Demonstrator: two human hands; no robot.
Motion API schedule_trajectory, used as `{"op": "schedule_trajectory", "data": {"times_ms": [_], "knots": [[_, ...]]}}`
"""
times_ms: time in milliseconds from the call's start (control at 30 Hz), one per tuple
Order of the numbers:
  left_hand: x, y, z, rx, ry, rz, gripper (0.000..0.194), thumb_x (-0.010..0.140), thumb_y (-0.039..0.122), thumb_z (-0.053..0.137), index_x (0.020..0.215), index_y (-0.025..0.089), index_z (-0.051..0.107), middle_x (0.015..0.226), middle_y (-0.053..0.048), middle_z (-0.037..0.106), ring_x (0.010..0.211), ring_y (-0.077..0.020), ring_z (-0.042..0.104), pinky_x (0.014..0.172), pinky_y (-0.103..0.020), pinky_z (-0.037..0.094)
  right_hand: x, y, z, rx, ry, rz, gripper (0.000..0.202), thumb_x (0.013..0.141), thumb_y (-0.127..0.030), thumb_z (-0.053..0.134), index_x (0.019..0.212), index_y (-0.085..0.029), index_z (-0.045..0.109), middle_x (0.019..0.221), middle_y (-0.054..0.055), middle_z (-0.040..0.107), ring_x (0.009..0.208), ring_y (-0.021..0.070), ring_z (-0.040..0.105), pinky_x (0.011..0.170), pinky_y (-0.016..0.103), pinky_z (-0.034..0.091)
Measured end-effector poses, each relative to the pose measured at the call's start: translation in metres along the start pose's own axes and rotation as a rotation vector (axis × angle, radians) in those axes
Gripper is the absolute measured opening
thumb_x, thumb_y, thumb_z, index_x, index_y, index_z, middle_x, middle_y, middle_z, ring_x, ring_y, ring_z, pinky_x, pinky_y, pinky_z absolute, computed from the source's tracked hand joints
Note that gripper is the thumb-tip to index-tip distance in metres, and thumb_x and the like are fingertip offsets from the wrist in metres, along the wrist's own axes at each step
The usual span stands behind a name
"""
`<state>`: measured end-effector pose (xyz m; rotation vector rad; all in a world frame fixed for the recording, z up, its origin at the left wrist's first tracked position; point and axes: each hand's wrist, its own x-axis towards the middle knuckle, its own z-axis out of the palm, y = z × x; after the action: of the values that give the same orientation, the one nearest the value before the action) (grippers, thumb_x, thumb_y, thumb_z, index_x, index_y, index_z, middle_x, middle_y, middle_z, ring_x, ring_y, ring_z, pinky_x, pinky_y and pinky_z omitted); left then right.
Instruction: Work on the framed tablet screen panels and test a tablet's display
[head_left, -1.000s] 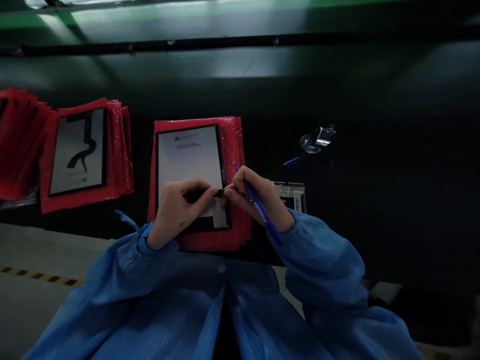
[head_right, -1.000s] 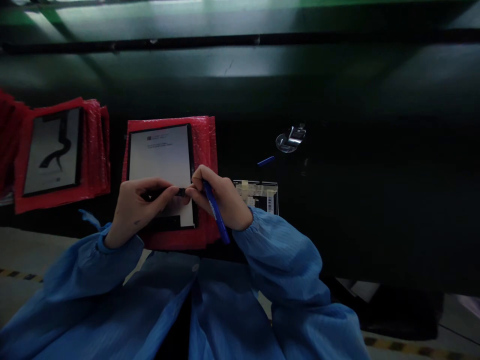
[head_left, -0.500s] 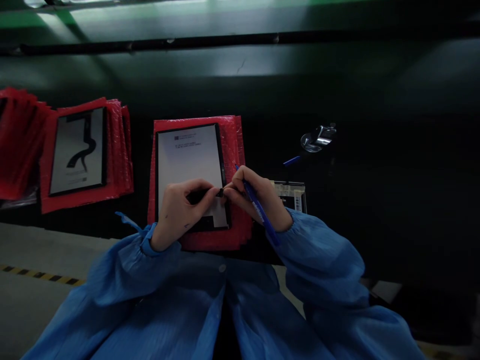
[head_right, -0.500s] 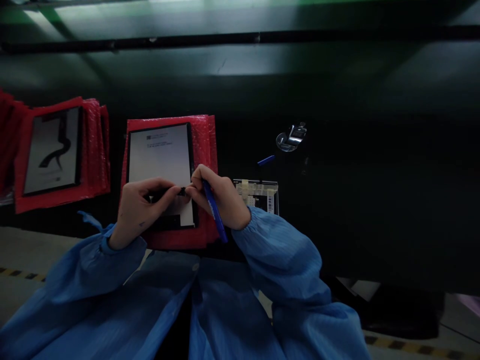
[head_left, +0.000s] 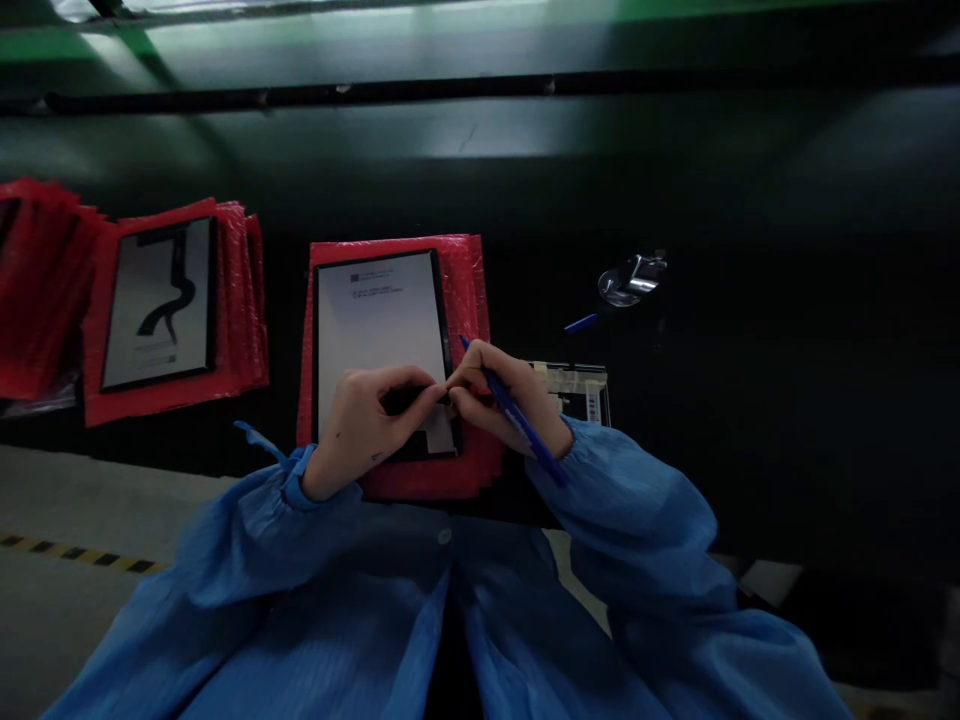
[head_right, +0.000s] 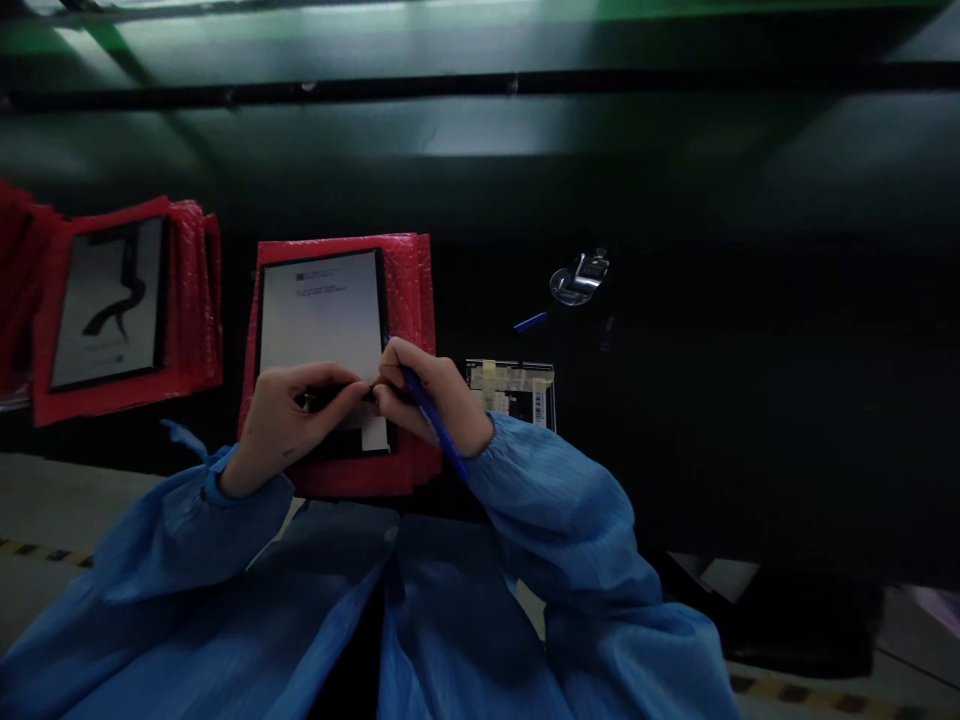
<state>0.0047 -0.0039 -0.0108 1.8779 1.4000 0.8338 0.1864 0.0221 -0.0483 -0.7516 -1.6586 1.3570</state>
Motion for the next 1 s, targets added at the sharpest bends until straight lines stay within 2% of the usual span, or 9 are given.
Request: {"op": "schedule_trajectory", "data": {"times_ms": [100, 200, 300, 400, 500, 600, 667, 867, 1000], "knots": [[-0.001, 0.001, -0.004, 0.034, 0.011, 0.037, 0.018, 0.091, 0.028, 0.066, 0.079, 0.019, 0.074, 0.073, 0.0, 0.073, 0.063, -0.0125, 0.065, 0.059, -0.021, 0.048, 0.001, 0.002, 0.004, -0.007, 0.068, -0.012, 0.031, 0.083, -0.019, 0.059, 0.071, -0.024, 0.031, 0.068, -0.004, 0.053, 0.06, 0.0088, 0.054, 0.056, 0.021, 0.041], [-0.01, 0.0, -0.022, 0.086, 0.181, 0.023, 0.017, 0.094, 0.029, 0.061, 0.091, 0.02, 0.075, 0.089, -0.001, 0.076, 0.076, -0.0133, 0.069, 0.071, -0.021, 0.051, 0.0, -0.001, -0.001, -0.023, 0.071, -0.019, 0.026, 0.09, -0.026, 0.062, 0.077, -0.023, 0.039, 0.079, 0.0, 0.065, 0.069, 0.012, 0.065, 0.064, 0.024, 0.049], [-0.03, -0.009, -0.05, 0.12, 0.358, -0.17, 0.024, 0.097, 0.037, 0.056, 0.093, 0.019, 0.072, 0.091, -0.003, 0.074, 0.079, -0.0147, 0.068, 0.072, -0.023, 0.052, -0.006, -0.013, -0.007, -0.134, 0.259, -0.125, 0.009, 0.096, -0.028, 0.06, 0.098, -0.023, 0.052, 0.106, 0.005, 0.071, 0.096, 0.019, 0.071, 0.082, 0.033, 0.056], [-0.056, -0.023, -0.069, 0.274, 0.249, -0.359, 0.032, 0.095, 0.047, 0.057, 0.086, 0.019, 0.07, 0.071, 0.0, 0.068, 0.062, -0.0143, 0.061, 0.059, -0.025, 0.044, -0.019, -0.027, -0.003, -0.25, 0.495, -0.236, 0.012, 0.102, -0.022, 0.049, 0.107, -0.028, 0.058, 0.103, 0.002, 0.072, 0.098, 0.0204, 0.072, 0.085, 0.037, 0.057], [-0.073, -0.034, -0.074, 0.35, 0.083, -0.441, 0.037, 0.093, 0.054, 0.056, 0.083, 0.021, 0.069, 0.063, 0.003, 0.063, 0.054, -0.0135, 0.055, 0.054, -0.026, 0.037, -0.031, -0.03, 0.015, -0.485, 0.343, -0.296, 0.021, 0.099, -0.012, 0.052, 0.108, -0.027, 0.062, 0.101, 0.002, 0.076, 0.091, 0.0188, 0.073, 0.083, 0.035, 0.059], [-0.078, -0.038, -0.071, 0.291, 0.005, -0.484, 0.04, 0.09, 0.059, 0.059, 0.08, 0.021, 0.068, 0.066, 0.002, 0.065, 0.055, -0.0145, 0.057, 0.054, -0.026, 0.038, -0.036, -0.022, 0.037, -0.748, 0.047, -0.333, 0.029, 0.095, -0.017, 0.061, 0.124, -0.018, 0.06, 0.123, 0.011, 0.072, 0.117, 0.0259, 0.067, 0.101, 0.04, 0.057], [-0.077, -0.039, -0.069, 0.296, 0.022, -0.493, 0.039, 0.089, 0.059, 0.06, 0.081, 0.021, 0.066, 0.071, 0.0, 0.068, 0.059, -0.0159, 0.059, 0.056, -0.026, 0.039, -0.037, -0.014, 0.049, -0.881, -0.047, -0.315, 0.042, 0.096, -0.026, 0.06, 0.136, -0.012, 0.055, 0.138, 0.017, 0.062, 0.136, 0.0321, 0.054, 0.113, 0.048, 0.05], [-0.07, -0.041, -0.073, 0.133, -0.04, -0.434, 0.04, 0.086, 0.056, 0.066, 0.072, 0.02, 0.059, 0.06, 0.002, 0.058, 0.053, -0.013, 0.05, 0.05, -0.024, 0.035, -0.039, -0.002, 0.074, -1.008, -0.071, -0.3, 0.066, 0.097, -0.033, 0.059, 0.152, -0.002, 0.039, 0.151, 0.025, 0.047, 0.145, 0.0405, 0.04, 0.118, 0.061, 0.038], [-0.066, -0.014, -0.073, -0.101, 0.05, -0.298, 0.033, 0.09, 0.045, 0.067, 0.072, 0.02, 0.055, 0.06, 0.003, 0.053, 0.051, -0.0111, 0.049, 0.046, -0.021, 0.037, -0.038, -0.01, 0.089, -0.962, 0.108, -0.291, 0.066, 0.101, -0.024, 0.05, 0.16, -0.011, 0.025, 0.154, 0.02, 0.045, 0.147, 0.0358, 0.039, 0.12, 0.057, 0.037]]}}
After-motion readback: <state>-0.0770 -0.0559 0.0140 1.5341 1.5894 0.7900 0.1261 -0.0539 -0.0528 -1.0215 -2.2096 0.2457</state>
